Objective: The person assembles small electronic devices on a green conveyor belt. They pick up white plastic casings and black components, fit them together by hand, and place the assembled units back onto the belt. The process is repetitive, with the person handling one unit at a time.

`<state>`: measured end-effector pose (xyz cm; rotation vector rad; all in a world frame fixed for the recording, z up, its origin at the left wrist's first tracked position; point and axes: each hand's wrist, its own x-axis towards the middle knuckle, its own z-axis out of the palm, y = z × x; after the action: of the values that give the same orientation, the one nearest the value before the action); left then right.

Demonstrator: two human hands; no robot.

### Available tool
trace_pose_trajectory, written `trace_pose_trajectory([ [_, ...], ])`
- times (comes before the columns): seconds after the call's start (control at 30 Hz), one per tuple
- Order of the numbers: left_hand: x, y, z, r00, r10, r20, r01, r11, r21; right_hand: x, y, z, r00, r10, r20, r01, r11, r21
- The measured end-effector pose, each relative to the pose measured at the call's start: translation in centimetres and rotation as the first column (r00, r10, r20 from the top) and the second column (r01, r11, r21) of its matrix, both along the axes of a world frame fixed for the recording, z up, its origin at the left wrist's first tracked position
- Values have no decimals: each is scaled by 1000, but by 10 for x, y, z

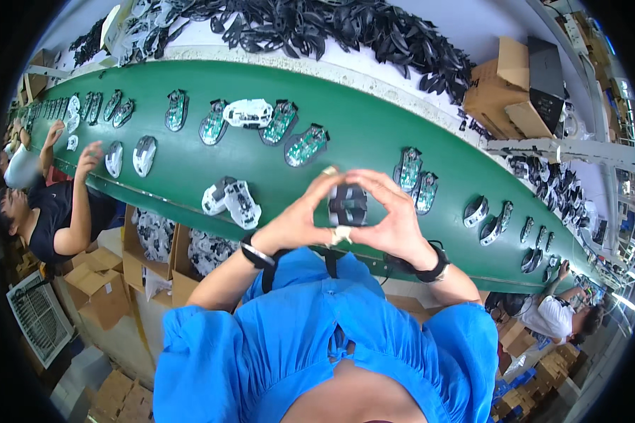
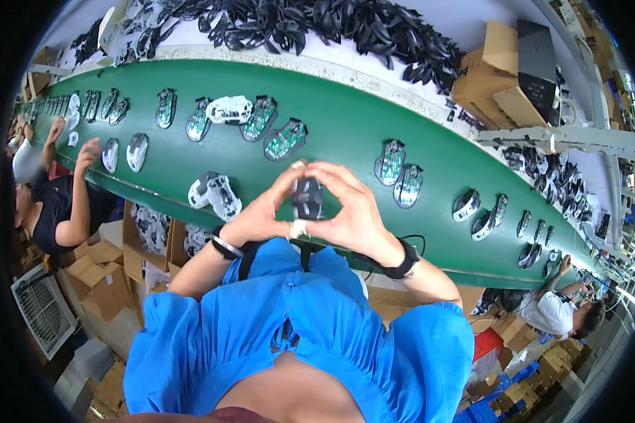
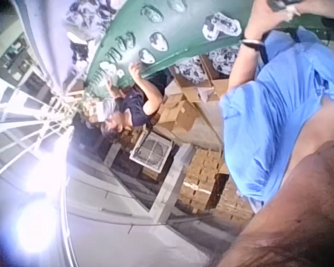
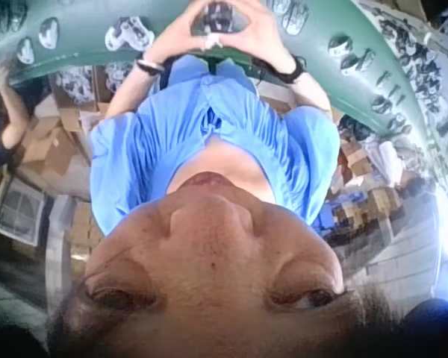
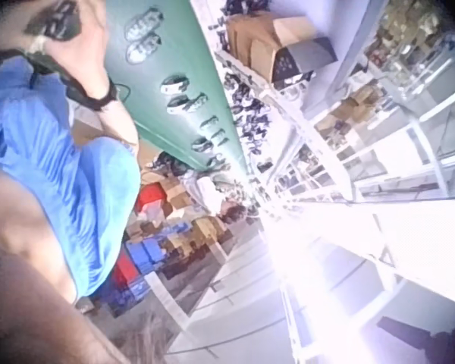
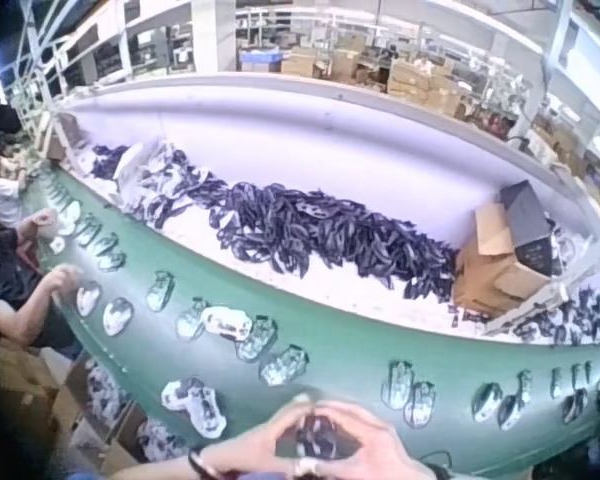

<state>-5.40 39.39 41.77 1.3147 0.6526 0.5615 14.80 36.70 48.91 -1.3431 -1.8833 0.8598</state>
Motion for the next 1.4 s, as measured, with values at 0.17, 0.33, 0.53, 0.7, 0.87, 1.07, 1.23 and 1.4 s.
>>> trace_pose_trajectory([
  [0.17, -11, 36, -37, 730, 415, 544, 418, 360, -834, -19, 27, -23, 927, 126, 352, -218, 948, 234],
  [0.33, -6, 33, -73, 864, 448, 228, -3, 457, -890, -17, 127, -80, 973, 143, 184, -172, 973, 152],
  [0.53, -16, 26, -86, 905, 409, 114, -126, 515, -848, 26, 324, -162, 835, -402, 376, 314, 909, 275],
  [0.7, -21, 29, -82, 921, 387, -30, -278, 603, -747, 23, 349, -191, 650, -396, 649, 249, 917, 312],
  [0.87, -31, 34, -89, 912, 408, -46, -313, 618, -721, 44, 331, -188, 755, -456, 471, 263, 869, 419],
  [1.07, -40, 43, -84, 866, 501, -10, -316, 531, -786, 74, 248, -180, 884, -455, 104, 465, 841, -275],
  [1.23, -38, 37, -78, 848, 530, -20, -349, 529, -773, 32, 98, -162, 739, -298, 605, 84, 931, 356],
  [1.4, -36, 18, -71, 890, 456, 4, -280, 553, -785, 22, 33, -180, 815, -208, 541, 91, 968, 235],
])
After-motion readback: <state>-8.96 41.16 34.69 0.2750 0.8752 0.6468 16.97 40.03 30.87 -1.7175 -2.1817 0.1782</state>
